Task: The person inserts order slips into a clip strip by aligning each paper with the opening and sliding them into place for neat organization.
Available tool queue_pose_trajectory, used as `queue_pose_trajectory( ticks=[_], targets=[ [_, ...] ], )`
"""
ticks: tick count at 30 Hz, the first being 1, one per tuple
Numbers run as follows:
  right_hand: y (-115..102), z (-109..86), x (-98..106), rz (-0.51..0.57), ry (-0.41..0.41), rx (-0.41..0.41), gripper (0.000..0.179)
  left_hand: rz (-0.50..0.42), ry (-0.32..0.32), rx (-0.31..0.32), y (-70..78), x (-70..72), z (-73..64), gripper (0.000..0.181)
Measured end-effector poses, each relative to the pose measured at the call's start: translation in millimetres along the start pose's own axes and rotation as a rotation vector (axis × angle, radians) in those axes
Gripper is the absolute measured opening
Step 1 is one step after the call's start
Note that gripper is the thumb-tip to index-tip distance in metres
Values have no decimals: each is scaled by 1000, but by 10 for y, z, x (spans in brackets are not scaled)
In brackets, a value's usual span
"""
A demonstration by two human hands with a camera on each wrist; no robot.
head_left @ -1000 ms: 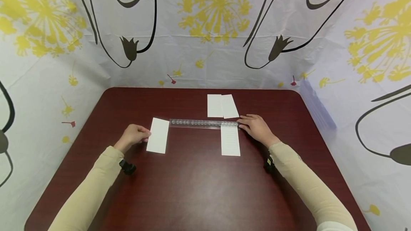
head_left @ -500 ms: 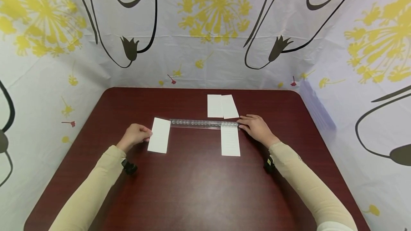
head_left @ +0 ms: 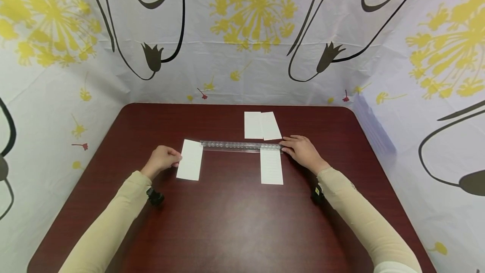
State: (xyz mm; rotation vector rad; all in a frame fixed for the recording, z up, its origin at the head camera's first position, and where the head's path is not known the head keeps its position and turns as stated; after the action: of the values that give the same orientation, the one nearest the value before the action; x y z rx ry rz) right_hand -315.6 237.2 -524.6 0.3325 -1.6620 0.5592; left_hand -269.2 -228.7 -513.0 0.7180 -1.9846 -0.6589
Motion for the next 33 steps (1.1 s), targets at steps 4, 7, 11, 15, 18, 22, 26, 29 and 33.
queue_pose_trajectory(
  ticks=[4, 7, 11, 15, 18, 22, 26, 29, 33],
  targets=[
    [-4, 2, 3, 0, 0, 2, 36, 4, -2, 5, -2, -19, 1, 26],
    [-2, 5, -3, 3, -5, -3, 36, 14, 0, -2, 7, -30, 3, 26],
    [-5, 7, -3, 6, -9, -4, 36, 18, 7, -6, 15, -40, 16, 25],
    [-14, 2, 7, 8, -6, -2, 36, 23, 11, -9, 16, -47, 38, 24],
    [-13, 0, 9, 10, -4, -5, 36, 27, 15, -9, 22, -54, 51, 24],
    [-9, 1, 3, 13, -6, -10, 36, 23, 15, -6, 27, -67, 57, 23],
    [-4, 1, -4, 12, -8, -12, 37, 23, 12, -11, 24, -78, 63, 22],
    [-1, 3, -8, 11, -8, -12, 37, 32, 11, -17, 24, -83, 68, 23],
    [4, 10, -12, 11, -10, -14, 37, 49, 14, -23, 36, -86, 62, 23]
  ],
)
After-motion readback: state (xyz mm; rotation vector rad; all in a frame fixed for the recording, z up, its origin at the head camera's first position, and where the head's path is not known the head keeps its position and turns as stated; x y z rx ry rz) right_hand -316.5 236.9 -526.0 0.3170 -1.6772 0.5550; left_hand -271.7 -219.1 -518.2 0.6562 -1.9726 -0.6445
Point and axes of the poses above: each hand's wrist, its own z-axis towards the middle knuckle, its own x-axis out of the back of the hand, y = z × x, the point moved 5 cm from there along z, towards the middle knuckle, and after that the axes turned 14 degrees about -y, right-handed, at the moved point
